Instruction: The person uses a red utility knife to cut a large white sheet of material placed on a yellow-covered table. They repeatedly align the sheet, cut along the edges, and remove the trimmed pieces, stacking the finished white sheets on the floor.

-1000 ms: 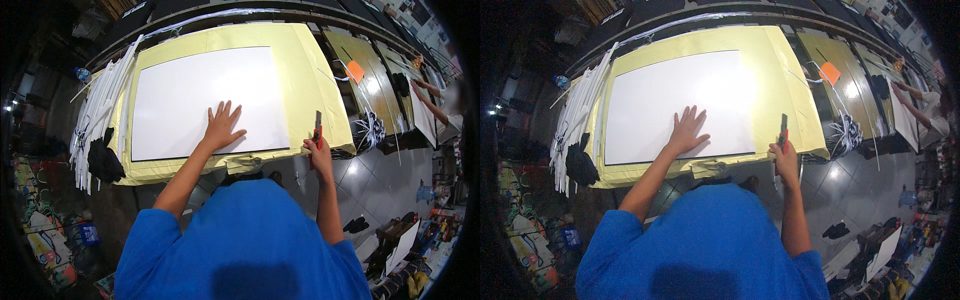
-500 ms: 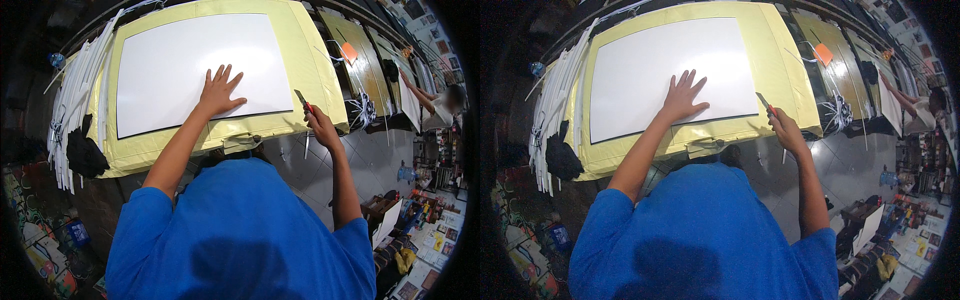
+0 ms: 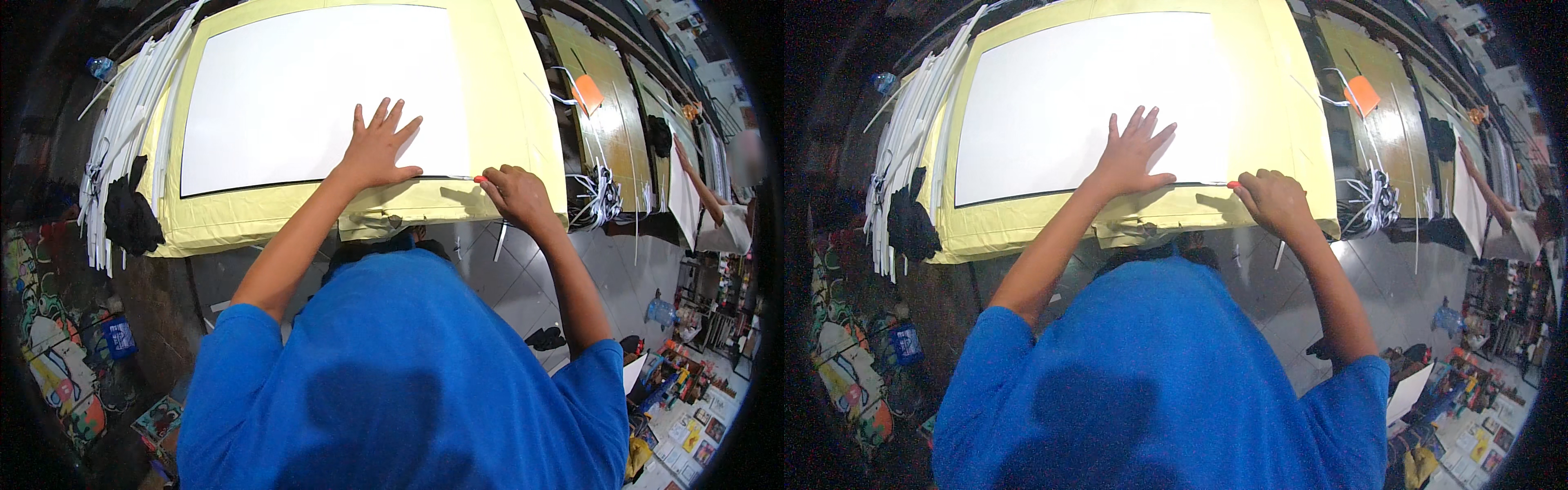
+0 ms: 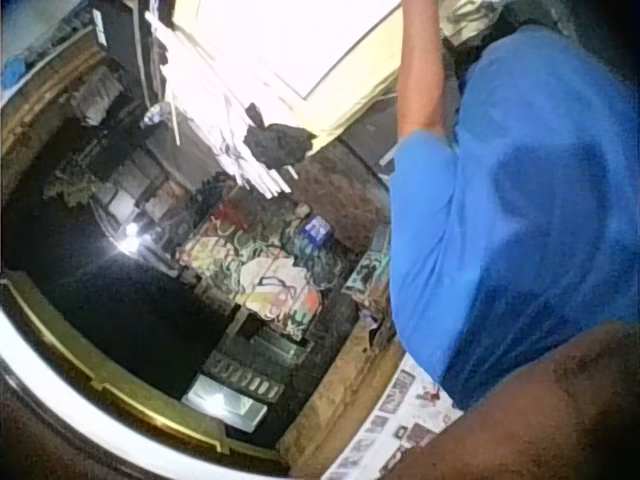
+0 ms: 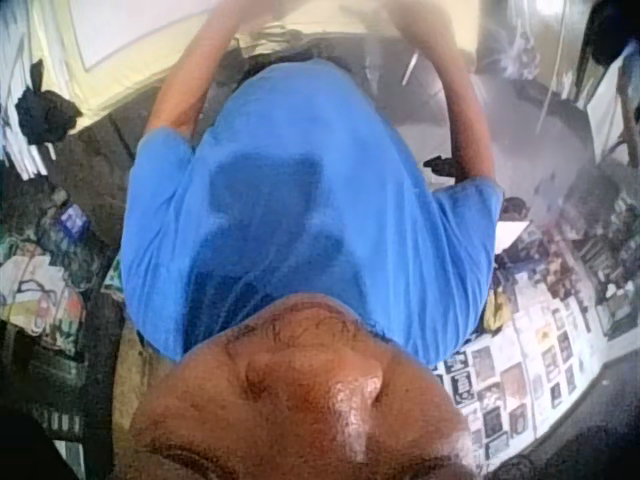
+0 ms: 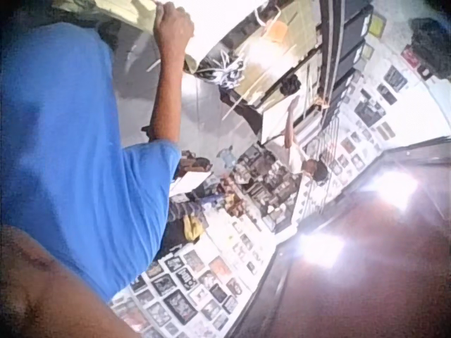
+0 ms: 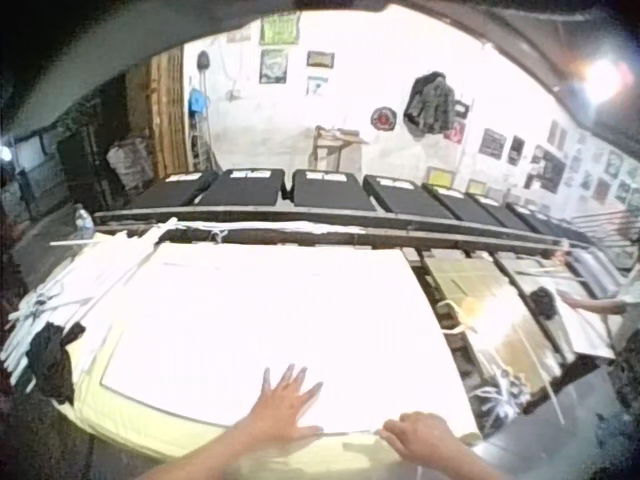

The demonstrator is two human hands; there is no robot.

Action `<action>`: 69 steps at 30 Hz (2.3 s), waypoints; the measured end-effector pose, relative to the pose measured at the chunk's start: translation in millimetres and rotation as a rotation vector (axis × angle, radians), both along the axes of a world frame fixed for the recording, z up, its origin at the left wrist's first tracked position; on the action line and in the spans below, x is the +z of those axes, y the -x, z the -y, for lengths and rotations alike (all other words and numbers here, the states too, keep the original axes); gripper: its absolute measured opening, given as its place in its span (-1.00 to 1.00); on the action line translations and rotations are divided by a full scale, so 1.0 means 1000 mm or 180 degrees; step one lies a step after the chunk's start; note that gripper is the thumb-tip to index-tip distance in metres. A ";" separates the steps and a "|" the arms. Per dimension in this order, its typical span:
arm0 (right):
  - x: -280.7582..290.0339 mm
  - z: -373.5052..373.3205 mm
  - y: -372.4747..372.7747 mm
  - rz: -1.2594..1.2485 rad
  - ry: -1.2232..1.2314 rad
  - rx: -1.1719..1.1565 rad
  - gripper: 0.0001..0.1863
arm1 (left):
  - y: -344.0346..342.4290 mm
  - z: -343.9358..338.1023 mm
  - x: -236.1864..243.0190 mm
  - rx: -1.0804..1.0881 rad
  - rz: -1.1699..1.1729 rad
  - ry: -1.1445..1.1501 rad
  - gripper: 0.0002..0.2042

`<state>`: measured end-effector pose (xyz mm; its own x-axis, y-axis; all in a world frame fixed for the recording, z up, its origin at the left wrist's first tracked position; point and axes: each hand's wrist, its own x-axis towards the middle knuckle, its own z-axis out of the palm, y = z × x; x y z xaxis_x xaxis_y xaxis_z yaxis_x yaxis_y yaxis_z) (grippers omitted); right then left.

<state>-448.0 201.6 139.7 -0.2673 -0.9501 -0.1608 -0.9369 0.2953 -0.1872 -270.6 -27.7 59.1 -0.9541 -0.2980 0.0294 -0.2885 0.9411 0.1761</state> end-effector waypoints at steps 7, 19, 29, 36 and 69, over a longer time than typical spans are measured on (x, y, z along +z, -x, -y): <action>-0.011 -0.005 0.006 0.0136 0.0067 0.0069 -0.61 | 0.002 -0.013 -0.008 0.0101 0.0205 0.0044 -0.01; -0.020 0.007 -0.002 0.0059 -0.0007 0.0136 -0.67 | 0.001 -0.013 -0.007 0.0031 0.0130 -0.0001 0.02; -0.021 0.020 -0.006 -0.0135 -0.0070 0.0227 -0.67 | -0.002 -0.005 -0.013 -0.0034 0.0147 -0.0089 -0.24; -0.019 0.028 -0.010 -0.0306 -0.0184 0.0298 -0.72 | -0.001 -0.008 -0.013 -0.0021 0.0007 -0.0096 -0.27; -0.050 -0.081 0.012 0.3138 0.0652 -0.2688 -0.58 | 0.028 -0.049 0.006 0.0628 0.0552 -0.0179 0.09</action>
